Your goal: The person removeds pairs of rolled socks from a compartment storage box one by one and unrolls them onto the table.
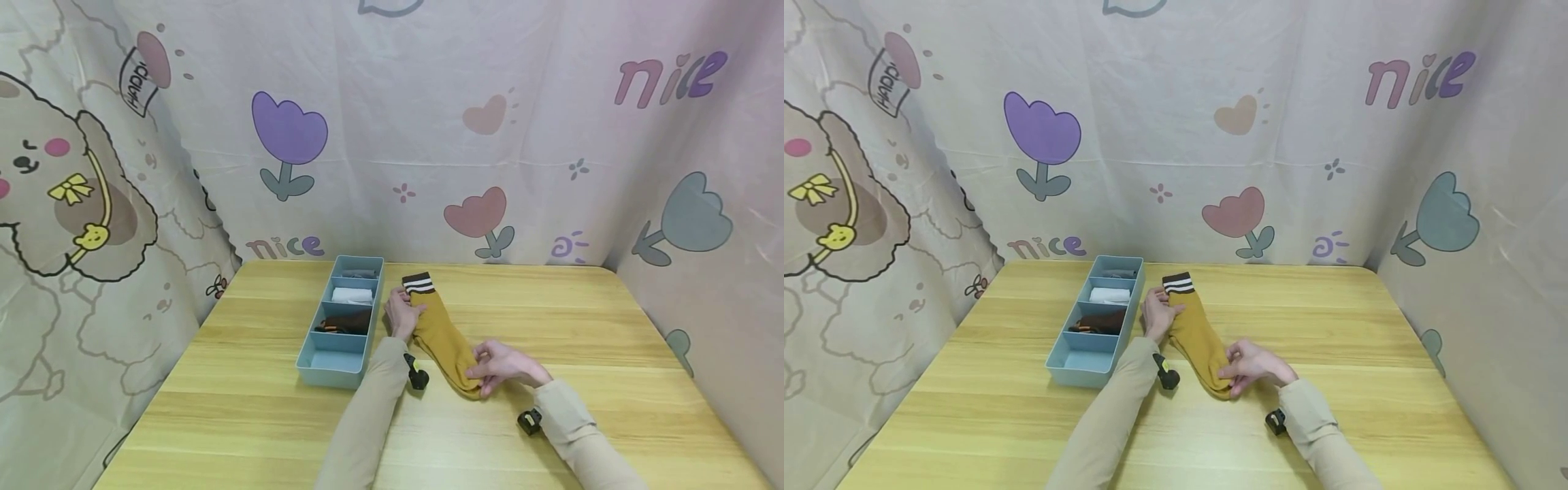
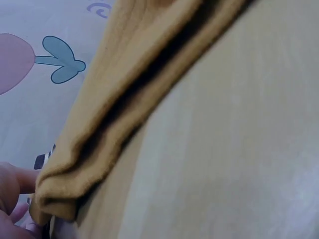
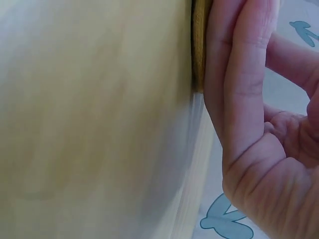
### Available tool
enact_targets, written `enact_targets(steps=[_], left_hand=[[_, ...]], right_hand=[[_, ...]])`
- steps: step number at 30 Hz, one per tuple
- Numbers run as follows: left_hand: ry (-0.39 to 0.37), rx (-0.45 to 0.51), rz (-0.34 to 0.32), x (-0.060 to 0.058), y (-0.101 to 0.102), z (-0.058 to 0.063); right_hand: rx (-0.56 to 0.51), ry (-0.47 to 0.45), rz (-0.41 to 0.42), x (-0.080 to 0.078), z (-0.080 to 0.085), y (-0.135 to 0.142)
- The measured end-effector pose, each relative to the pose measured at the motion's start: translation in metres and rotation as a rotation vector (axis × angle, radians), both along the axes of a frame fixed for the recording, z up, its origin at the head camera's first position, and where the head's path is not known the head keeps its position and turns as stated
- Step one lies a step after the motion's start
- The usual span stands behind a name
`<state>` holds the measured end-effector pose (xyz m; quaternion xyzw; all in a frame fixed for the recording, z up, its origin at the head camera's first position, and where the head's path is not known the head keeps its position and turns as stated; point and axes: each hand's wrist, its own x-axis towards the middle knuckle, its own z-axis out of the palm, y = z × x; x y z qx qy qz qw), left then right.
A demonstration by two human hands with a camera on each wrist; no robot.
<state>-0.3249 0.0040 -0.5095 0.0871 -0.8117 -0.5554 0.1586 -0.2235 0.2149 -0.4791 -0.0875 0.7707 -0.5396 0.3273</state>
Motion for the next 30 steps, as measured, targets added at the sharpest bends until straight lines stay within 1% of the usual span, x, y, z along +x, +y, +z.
enact_targets(steps=[7, 12, 15, 18, 24, 27, 30], left_hand=[[-0.001, 0.068, -0.021, 0.001, -0.001, 0.002], [0.007, 0.051, -0.022, 0.000, -0.001, 0.003], [0.003, 0.046, -0.024, -0.001, 0.000, 0.007], [0.019, 0.069, -0.041, -0.002, 0.003, 0.013], [0.052, 0.145, -0.122, -0.002, 0.010, 0.027], [0.043, 0.164, -0.173, -0.002, 0.012, 0.030], [0.019, 0.193, -0.241, -0.002, 0.013, 0.030]], right_hand=[[-0.051, -0.019, -0.007, 0.000, -0.004, -0.004], [-0.094, -0.009, -0.016, 0.000, -0.003, -0.002], [-0.125, 0.001, -0.020, 0.001, -0.003, 0.001], [-0.164, 0.014, -0.028, 0.003, -0.004, 0.005], [-0.253, 0.037, -0.060, 0.007, -0.004, 0.015], [-0.309, 0.049, -0.088, 0.009, -0.001, 0.020], [-0.365, 0.059, -0.119, 0.009, 0.001, 0.026]])
